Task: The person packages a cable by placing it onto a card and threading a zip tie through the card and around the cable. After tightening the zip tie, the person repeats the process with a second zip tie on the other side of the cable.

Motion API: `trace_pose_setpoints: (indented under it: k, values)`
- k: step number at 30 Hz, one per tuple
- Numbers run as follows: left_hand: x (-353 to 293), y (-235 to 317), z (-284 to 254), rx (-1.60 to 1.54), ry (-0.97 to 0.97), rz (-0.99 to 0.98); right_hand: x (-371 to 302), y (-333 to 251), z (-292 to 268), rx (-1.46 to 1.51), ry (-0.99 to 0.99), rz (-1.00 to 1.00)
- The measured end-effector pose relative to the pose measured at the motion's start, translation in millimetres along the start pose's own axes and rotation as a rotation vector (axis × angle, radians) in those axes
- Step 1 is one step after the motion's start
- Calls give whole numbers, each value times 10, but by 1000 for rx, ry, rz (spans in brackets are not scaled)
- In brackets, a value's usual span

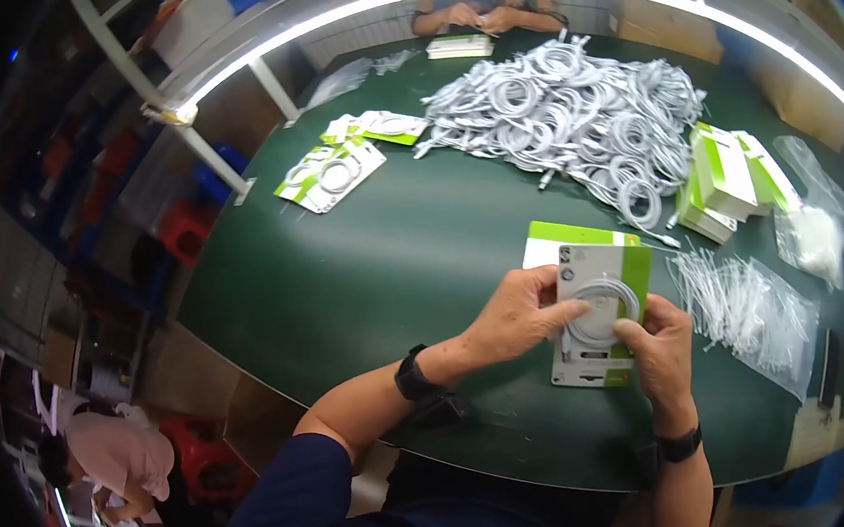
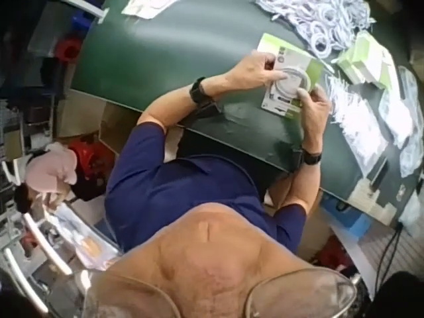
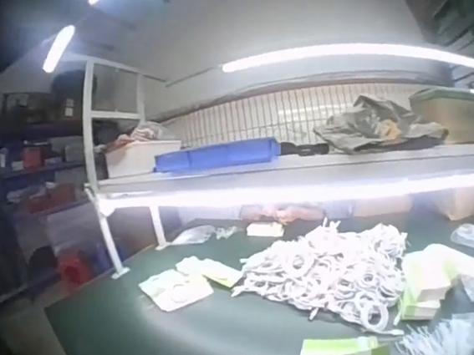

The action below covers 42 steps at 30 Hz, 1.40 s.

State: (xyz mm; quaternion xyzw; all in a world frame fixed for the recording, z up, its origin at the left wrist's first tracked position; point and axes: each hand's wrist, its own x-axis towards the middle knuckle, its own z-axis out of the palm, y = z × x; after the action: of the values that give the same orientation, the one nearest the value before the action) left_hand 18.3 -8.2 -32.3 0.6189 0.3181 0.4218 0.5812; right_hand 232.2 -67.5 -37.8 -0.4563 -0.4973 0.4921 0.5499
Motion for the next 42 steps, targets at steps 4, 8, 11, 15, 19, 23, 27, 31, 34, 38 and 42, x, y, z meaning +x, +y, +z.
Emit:
trace_pose_setpoints:
  k: [4, 8, 11, 15, 19, 23, 27, 31, 34, 38, 42]
  values:
    - [-76, 53, -220, -75, -66, -92, 22, 46, 101, 141, 33, -164]
    - [-75, 80, -945, -60, 321, -13, 45, 1, 4, -72, 99, -54]
    - [-15, 110, -1775, -301, 633, 69, 157, 65, -19, -174, 81, 32]
    - [30, 22, -2551, -561, 719, 170, 160, 117, 72, -218, -13, 73]
    - [46, -162, -2389, -431, 675, -285, 120, 184, 35, -325, -88, 8]
    - [228, -221, -1872, -248, 344, -259, 110, 244, 56, -381, -111, -45]
    - [717, -73, -1417, 27, 86, -257, 96, 233, 76, -410, -99, -162]
    - [1321, 131, -669, 531, -273, -42, 91, 268, 66, -472, -67, -303]
    - [1761, 23, -304, 910, -492, 286, 104, 294, 73, -502, -57, -368]
    - [2161, -178, -69, 1331, -705, 753, 119, 313, 93, -521, -62, -399]
    - [2342, -278, 84, 1563, -791, 701, 95, 314, 89, -528, -60, -357]
